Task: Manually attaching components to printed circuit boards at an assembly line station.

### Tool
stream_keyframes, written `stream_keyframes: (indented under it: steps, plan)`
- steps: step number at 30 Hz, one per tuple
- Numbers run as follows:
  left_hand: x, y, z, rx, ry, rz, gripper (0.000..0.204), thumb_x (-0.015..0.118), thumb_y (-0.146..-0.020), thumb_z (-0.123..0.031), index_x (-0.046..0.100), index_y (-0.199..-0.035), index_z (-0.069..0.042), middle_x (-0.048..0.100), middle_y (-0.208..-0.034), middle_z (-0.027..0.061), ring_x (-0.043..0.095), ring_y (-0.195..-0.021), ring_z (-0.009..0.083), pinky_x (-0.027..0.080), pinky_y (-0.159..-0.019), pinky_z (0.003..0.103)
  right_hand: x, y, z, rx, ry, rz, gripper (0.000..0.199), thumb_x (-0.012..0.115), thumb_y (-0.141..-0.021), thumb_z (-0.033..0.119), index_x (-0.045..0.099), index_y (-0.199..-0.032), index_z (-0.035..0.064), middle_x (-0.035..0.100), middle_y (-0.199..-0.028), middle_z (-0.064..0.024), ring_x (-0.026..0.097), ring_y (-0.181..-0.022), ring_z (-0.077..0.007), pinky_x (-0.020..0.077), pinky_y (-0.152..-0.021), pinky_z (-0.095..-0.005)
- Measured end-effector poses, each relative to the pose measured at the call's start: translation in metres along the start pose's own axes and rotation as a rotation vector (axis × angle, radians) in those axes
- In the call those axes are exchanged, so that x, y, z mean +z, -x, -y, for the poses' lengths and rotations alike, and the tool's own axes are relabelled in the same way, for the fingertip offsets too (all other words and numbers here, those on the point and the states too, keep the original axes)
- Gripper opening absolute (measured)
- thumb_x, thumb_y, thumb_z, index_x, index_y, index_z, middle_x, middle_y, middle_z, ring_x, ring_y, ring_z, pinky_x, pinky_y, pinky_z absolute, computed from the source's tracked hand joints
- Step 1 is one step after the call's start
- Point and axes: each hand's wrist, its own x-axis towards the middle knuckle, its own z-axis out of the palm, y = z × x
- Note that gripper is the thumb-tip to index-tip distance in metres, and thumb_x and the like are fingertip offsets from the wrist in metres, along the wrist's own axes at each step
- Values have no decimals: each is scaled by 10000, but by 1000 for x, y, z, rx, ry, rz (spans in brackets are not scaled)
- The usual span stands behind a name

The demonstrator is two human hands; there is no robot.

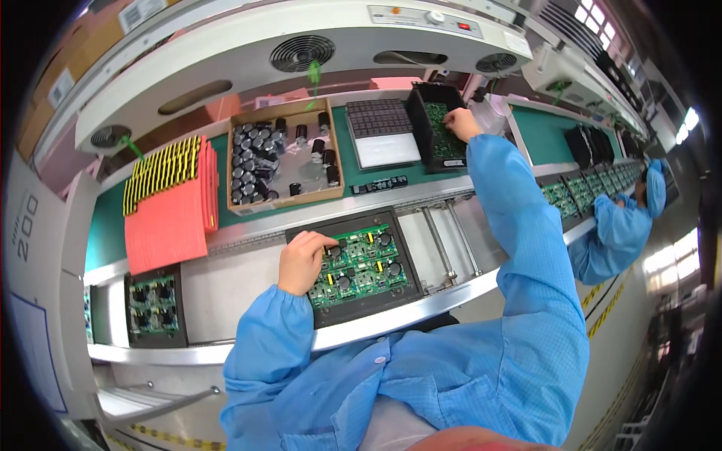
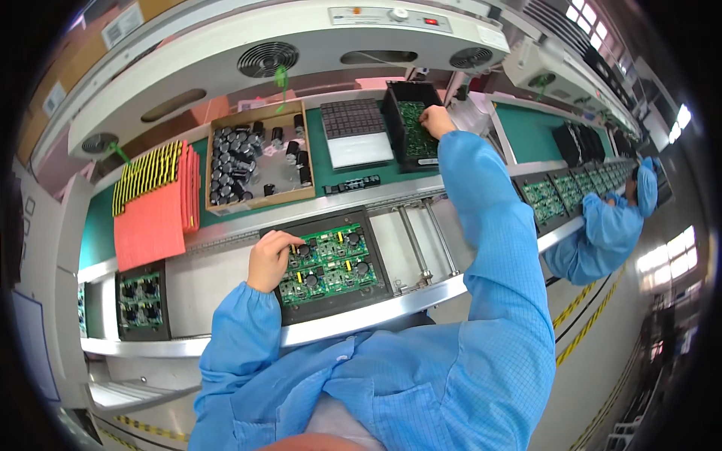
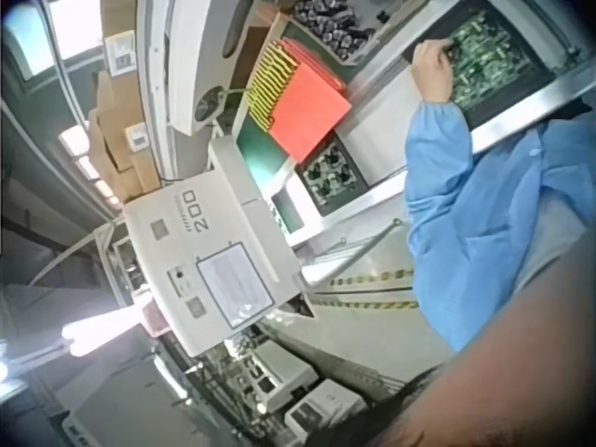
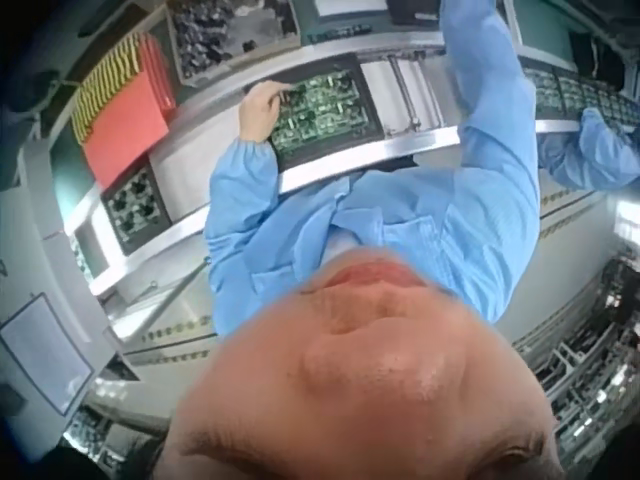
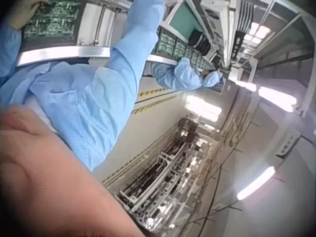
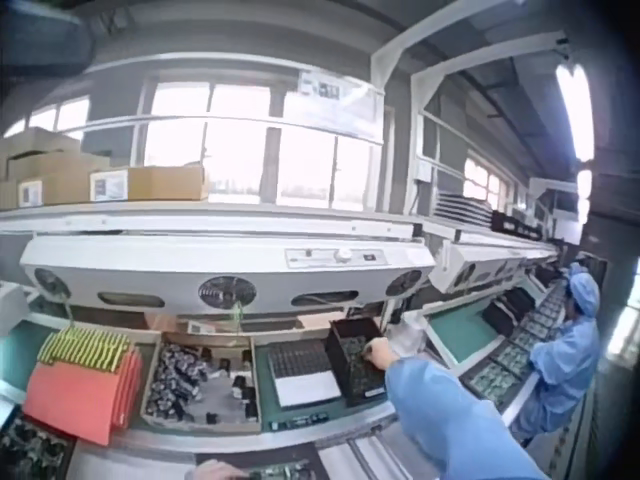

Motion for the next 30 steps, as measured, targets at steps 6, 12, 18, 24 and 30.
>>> stream_keyframes:
  steps: [6,12,18,24,30]
  plan:
    - [2,-4,5,6,1,-49,262,565,-819,78,745,-926,-79,705,-883,77,658,-852,288,541,-749,393,-20,6,6,85,-292,-155,104,701,-858,19,761,-942,5,733,-749,-79,678,-644,-133,538,-599,-286]
    - [7,-2,7,-44,231,-53,268,581,-802,46,752,-951,-97,700,-932,91,674,-867,307,546,-775,400,-25,89,76,180,-1043,-297,288,718,-908,92,685,-1179,0,718,-938,-69,669,-832,-143,556,-764,-278]
    - [3,17,-7,-14,425,61,171,746,-879,-113,758,-1049,-108,696,-988,48,648,-725,157,542,-656,310,6,243,268,354,-1093,44,93,617,-857,-47,683,-886,12,693,-815,-96,657,-761,-164,529,-758,-307]
    - [9,17,-20,26,485,55,251,798,-845,-136,767,-1092,-108,705,-958,47,636,-708,147,525,-628,285,17,281,324,318,-1303,279,97,682,-888,-70,663,-981,-52,733,-896,-150,724,-795,-201,586,-753,-297]
    - [4,13,-16,-1,649,-29,182,826,-814,-108,793,-989,-70,720,-882,48,623,-707,117,497,-611,261,11,265,327,253,-1317,376,81,671,-906,-62,651,-982,-40,728,-893,-128,719,-792,-182,577,-746,-285]
